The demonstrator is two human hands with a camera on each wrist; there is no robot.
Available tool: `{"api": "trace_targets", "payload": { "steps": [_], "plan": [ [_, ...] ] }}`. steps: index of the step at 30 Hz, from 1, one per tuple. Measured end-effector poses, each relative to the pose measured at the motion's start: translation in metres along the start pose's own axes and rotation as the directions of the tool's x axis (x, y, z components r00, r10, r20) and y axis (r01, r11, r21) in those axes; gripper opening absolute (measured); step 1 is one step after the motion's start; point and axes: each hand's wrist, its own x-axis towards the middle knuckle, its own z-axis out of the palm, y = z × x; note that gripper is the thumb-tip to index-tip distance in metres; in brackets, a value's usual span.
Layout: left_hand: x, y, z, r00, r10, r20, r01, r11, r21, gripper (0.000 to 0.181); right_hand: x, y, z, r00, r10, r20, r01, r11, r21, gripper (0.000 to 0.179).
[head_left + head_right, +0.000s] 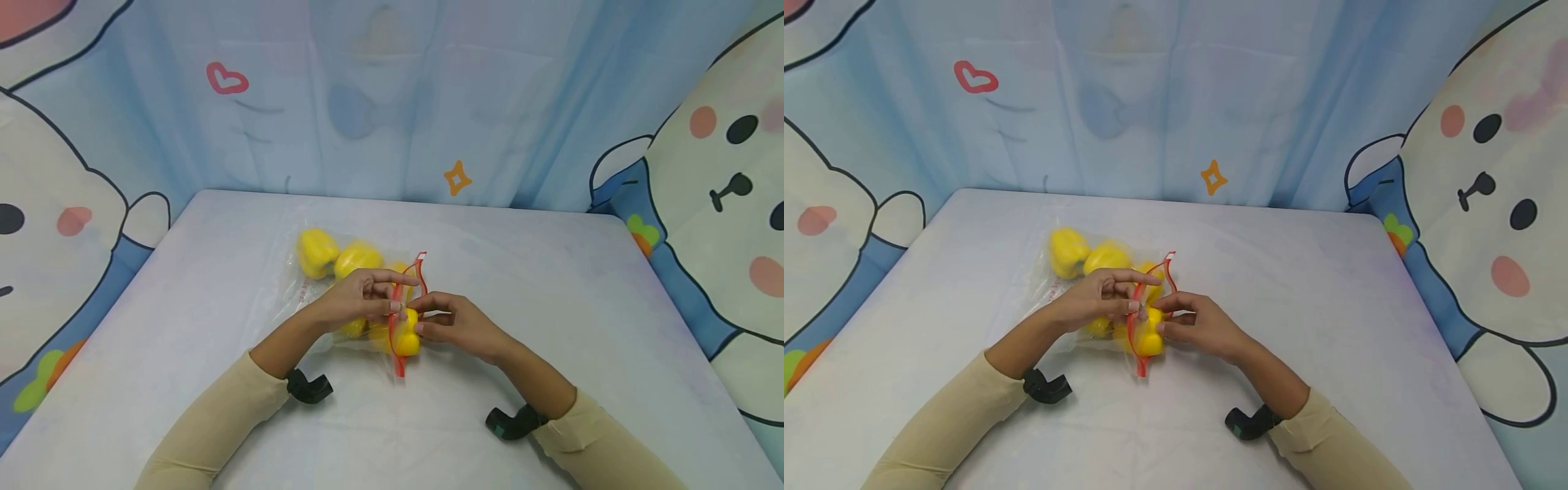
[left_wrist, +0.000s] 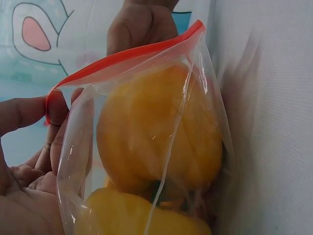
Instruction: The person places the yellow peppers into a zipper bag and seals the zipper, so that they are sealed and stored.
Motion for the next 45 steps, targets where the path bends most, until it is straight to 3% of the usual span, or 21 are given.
{"api": "trace_targets", "payload": {
  "steps": [16,30,45],
  "plan": [
    [0.000,0.000,-0.001,1.000,-0.004,0.002,0.004,1.000,-0.015,0.045,0.006,-0.004,0.007,0.999,0.050,-0.009,-0.050,0.999,0.006,0.049],
    [0.000,-0.001,-0.001,1.000,-0.012,-0.003,0.012,1.000,-0.017,0.046,-0.003,-0.001,0.009,0.998,0.042,-0.053,-0.036,0.994,0.102,0.044],
    [0.001,-0.003,-0.001,1.000,-0.016,-0.002,0.016,1.000,-0.019,0.045,0.001,-0.005,0.020,0.989,0.056,-0.133,-0.050,0.997,0.051,0.041]
  ]
}}
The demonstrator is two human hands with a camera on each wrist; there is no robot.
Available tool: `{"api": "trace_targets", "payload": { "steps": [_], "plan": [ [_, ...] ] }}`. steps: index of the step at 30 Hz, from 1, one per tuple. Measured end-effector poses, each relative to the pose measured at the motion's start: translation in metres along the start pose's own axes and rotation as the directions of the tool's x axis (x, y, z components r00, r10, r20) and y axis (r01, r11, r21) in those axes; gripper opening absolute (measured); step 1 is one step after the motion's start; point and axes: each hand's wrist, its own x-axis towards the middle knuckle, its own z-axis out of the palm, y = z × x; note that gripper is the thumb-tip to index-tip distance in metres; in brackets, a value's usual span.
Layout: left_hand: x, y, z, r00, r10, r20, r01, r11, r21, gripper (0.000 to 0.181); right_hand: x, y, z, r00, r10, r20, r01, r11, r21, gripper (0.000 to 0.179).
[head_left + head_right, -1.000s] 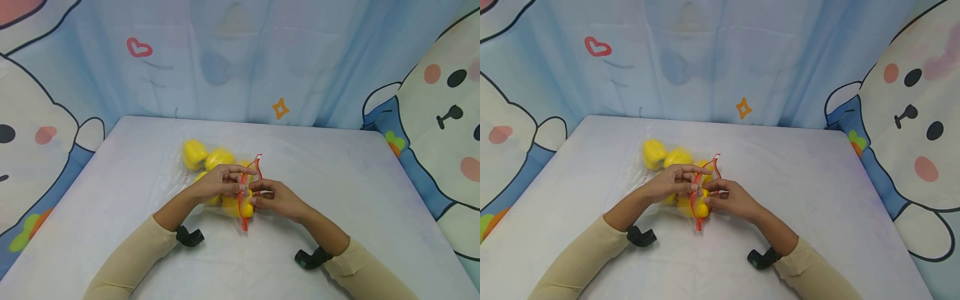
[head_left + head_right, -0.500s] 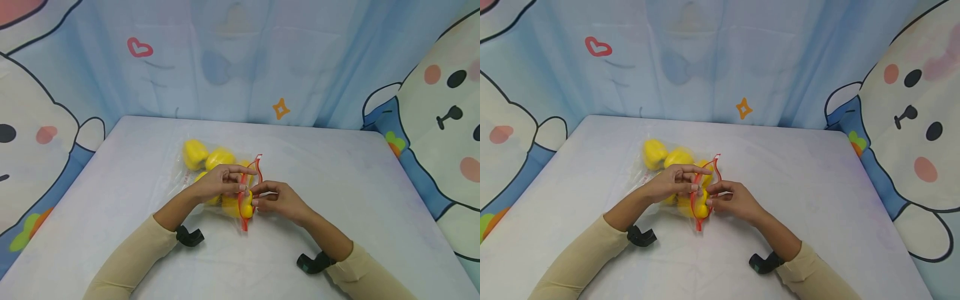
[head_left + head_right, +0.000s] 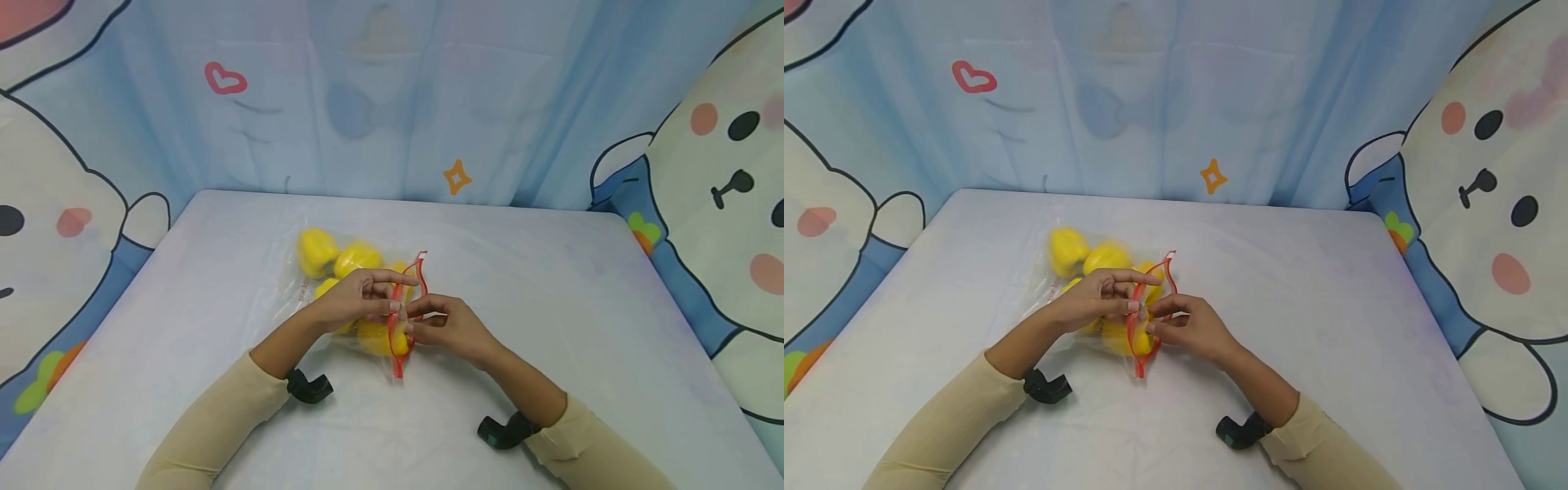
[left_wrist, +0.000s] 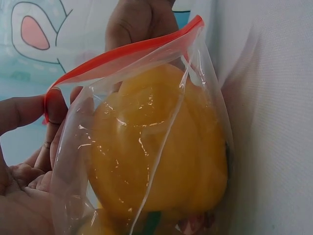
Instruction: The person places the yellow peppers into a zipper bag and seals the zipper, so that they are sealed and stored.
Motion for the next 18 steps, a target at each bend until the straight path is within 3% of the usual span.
{"api": "trace_targets", "payload": {
  "steps": [18],
  "plan": [
    [0.0002,0.0015,0.0000,1.000,-0.025,-0.019,0.025,1.000,0.013,0.044,0.0023,0.0055,-0.0078,0.999,0.026,-0.040,-0.024,0.999,0.041,0.030]
  ]
}}
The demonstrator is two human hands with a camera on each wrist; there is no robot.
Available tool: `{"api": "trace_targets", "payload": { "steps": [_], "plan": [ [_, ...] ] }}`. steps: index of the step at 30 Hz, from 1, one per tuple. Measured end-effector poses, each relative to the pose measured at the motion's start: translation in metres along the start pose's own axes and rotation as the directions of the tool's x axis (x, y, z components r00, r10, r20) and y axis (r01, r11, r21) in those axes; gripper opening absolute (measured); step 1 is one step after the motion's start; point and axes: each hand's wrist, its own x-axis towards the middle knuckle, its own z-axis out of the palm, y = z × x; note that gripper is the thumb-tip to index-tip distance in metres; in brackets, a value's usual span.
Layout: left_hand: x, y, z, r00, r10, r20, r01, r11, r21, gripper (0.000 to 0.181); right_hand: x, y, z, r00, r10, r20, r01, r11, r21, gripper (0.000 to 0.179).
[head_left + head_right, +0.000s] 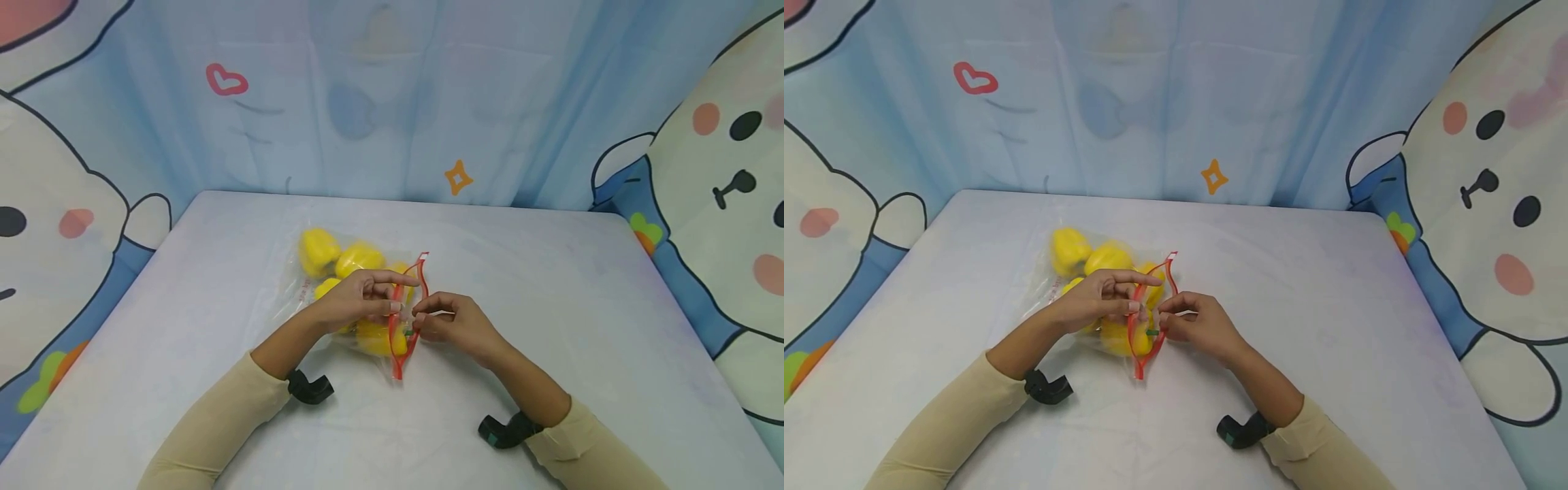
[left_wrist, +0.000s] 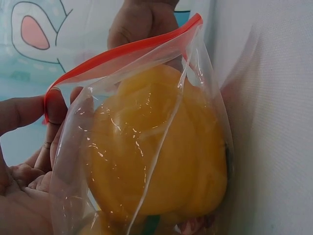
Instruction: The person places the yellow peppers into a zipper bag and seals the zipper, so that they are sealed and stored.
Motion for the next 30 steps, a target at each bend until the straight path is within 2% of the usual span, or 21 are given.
{"api": "trace_targets", "payload": {
  "steps": [5,13,23,30],
  "plan": [
    [-0.0002,0.0004,0.0007,1.000,-0.012,-0.006,0.012,1.000,0.007,0.043,0.0001,0.0030,-0.0015,1.000,0.001,0.005,-0.001,1.000,-0.010,0.031],
    [0.0011,0.0004,0.0021,1.000,-0.011,-0.012,0.011,1.000,0.016,0.043,-0.0025,0.0054,-0.0015,0.994,0.025,0.102,-0.027,0.999,0.023,0.035],
    [0.0004,0.0007,0.0014,1.000,-0.020,-0.018,0.021,1.000,0.015,0.044,-0.0017,0.0073,-0.0006,0.989,0.071,0.130,-0.073,0.997,0.009,0.033],
    [-0.0006,0.0016,0.0021,0.999,-0.030,-0.019,0.030,1.000,0.004,0.044,-0.0006,0.0101,0.0013,0.988,0.068,0.137,-0.070,0.998,0.008,0.030]
  ]
}}
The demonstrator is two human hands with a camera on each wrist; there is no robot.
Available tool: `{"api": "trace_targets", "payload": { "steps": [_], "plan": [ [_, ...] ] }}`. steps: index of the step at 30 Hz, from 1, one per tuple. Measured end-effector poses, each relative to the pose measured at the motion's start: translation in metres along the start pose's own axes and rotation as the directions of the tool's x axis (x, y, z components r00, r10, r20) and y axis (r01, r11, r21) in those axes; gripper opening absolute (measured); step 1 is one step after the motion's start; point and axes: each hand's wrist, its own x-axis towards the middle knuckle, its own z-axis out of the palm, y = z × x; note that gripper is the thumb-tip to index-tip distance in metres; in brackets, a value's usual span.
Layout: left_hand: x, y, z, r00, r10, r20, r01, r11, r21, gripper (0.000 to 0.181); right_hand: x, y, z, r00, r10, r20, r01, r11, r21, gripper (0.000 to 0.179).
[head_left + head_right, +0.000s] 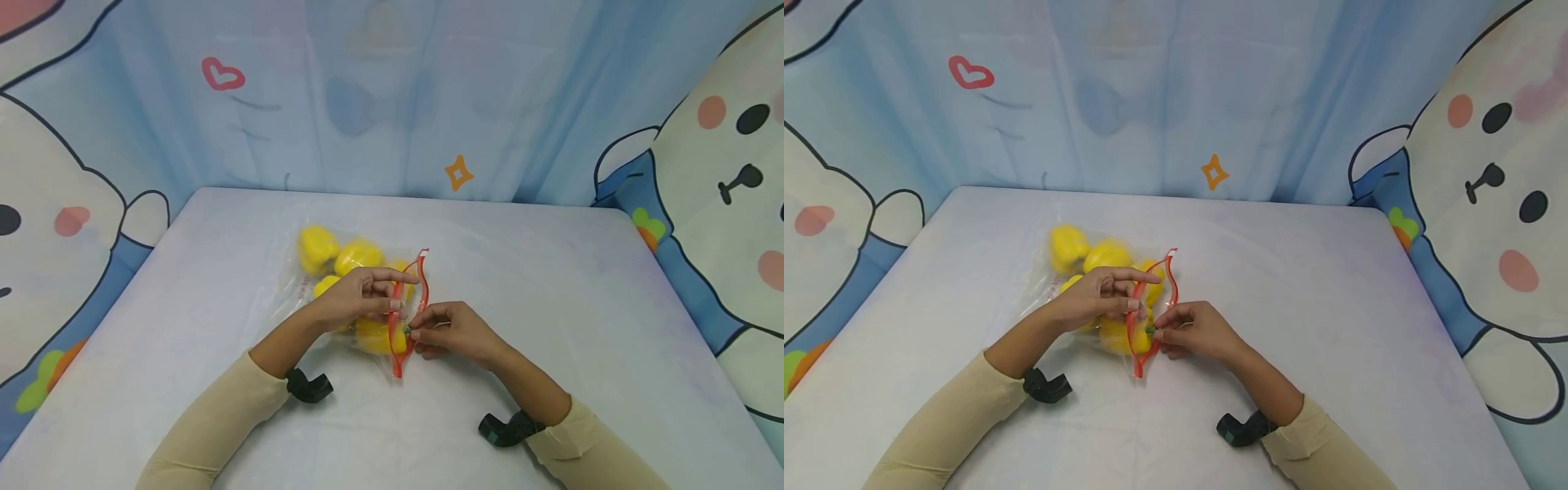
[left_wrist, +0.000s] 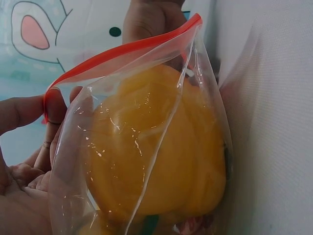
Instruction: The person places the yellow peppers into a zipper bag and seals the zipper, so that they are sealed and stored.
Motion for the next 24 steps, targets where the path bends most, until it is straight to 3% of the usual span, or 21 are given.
{"api": "trace_targets", "payload": {
  "steps": [24],
  "plan": [
    [0.0008,-0.0013,-0.0011,1.000,0.018,-0.006,-0.018,0.999,0.032,0.045,0.0035,-0.0012,0.0074,0.999,-0.012,-0.040,0.011,1.000,-0.027,0.021]
  ]
}}
